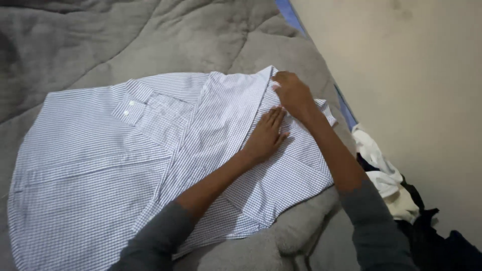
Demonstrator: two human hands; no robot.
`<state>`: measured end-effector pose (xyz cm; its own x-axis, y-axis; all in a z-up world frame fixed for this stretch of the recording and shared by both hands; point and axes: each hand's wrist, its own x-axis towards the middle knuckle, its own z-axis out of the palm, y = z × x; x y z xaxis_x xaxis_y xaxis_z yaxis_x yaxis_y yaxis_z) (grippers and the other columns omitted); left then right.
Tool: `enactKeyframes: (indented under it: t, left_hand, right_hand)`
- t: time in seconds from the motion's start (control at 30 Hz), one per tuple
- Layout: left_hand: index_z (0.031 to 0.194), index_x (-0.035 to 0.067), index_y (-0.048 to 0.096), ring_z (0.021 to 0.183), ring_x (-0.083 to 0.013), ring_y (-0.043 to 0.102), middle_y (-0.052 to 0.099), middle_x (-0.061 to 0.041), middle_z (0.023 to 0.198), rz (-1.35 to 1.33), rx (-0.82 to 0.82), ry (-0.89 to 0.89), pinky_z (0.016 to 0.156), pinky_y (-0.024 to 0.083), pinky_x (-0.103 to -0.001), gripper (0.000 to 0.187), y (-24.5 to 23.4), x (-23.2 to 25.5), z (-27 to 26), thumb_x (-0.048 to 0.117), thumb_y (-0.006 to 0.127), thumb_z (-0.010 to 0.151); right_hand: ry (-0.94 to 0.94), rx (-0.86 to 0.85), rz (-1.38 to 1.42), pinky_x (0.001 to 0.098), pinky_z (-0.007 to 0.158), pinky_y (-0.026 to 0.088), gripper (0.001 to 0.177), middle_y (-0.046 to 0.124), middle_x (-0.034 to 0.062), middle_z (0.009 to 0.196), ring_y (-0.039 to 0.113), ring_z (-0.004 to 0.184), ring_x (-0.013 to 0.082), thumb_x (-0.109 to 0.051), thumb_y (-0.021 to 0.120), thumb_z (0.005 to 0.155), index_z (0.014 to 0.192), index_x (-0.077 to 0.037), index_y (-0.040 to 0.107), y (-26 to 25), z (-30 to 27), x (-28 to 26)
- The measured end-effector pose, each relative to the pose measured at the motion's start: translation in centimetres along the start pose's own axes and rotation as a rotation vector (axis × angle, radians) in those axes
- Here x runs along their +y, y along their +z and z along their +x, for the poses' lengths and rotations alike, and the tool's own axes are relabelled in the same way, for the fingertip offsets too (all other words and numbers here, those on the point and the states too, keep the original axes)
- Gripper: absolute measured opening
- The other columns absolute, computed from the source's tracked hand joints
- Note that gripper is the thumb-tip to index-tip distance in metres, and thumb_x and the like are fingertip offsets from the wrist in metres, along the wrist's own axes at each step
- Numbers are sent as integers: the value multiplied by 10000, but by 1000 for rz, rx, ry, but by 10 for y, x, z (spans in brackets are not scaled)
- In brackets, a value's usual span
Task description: The person is folding a long-sleeved button-down shirt on a bed.
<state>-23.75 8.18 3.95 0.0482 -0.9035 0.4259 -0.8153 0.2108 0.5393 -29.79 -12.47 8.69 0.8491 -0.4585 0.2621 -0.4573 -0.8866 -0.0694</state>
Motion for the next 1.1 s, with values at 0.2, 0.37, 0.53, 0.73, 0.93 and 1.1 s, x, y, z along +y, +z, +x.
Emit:
enactKeyframes:
  t: [0.2, 0.37, 0.53, 0.73, 0.93, 1.1]
  left_hand:
    - [1558, -19, 366, 1541, -410, 292, 337, -261, 1635, 218, -26, 21, 1265, 228, -513, 764, -62, -18, -70, 426, 598, 983]
    - [1571, -23, 329, 1551, -438, 227, 239, -277, 1671, 214, -202, -11, 1265, 177, -532, 816, -142, 5, -184, 525, 516, 997]
    - [1663, 96, 58, 1609, -353, -10, 26, -194, 1722, 939, -221, 94, 1318, 2, -440, 1307, -203, 47, -296, 1086, 402, 881]
    - [1661, 71, 36, 1607, -325, -17, 17, -176, 1727, 848, -291, 16, 1309, -19, -435, 894, -224, 51, -366, 614, 348, 1023]
    - [1657, 168, 172, 1595, -397, 83, 105, -186, 1725, 793, -183, 57, 1301, 77, -504, 781, -219, 56, -372, 487, 429, 991]
    - [1565, 136, 378, 1552, -451, 151, 179, -246, 1686, 456, -155, -29, 1235, 125, -570, 670, -212, 59, -362, 522, 497, 1031]
  right_hand:
    - [-208, -86, 57, 644, 1113, 382, 654, 517, 336, 1480, 444, 1418, 499, -454, 450, 1097, 1500, 59, 493, -4, -28, -43]
    - [-166, -188, -107, 693, 1207, 144, 816, 292, 275, 1670, 250, 1562, 407, -636, 323, 1066, 1639, -55, 305, -24, -55, -46]
    - [-372, -341, 224, 466, 1248, 191, 870, 145, 194, 1727, 176, 1584, 339, -325, 634, 922, 1618, -13, 216, -57, -128, -101]
    - [-612, -707, 138, 514, 1207, 52, 1020, 7, 190, 1725, 25, 1572, 364, -778, 468, 956, 1647, -103, 138, -67, -213, -181]
    - [-757, -571, 14, 458, 1230, 92, 1083, 24, 203, 1732, 39, 1583, 351, -355, 797, 869, 1664, -75, 117, -66, -248, -171]
    - [-775, -407, -85, 392, 1243, 163, 1077, 132, 145, 1735, 154, 1579, 286, -362, 799, 773, 1647, -111, 222, -71, -251, -185]
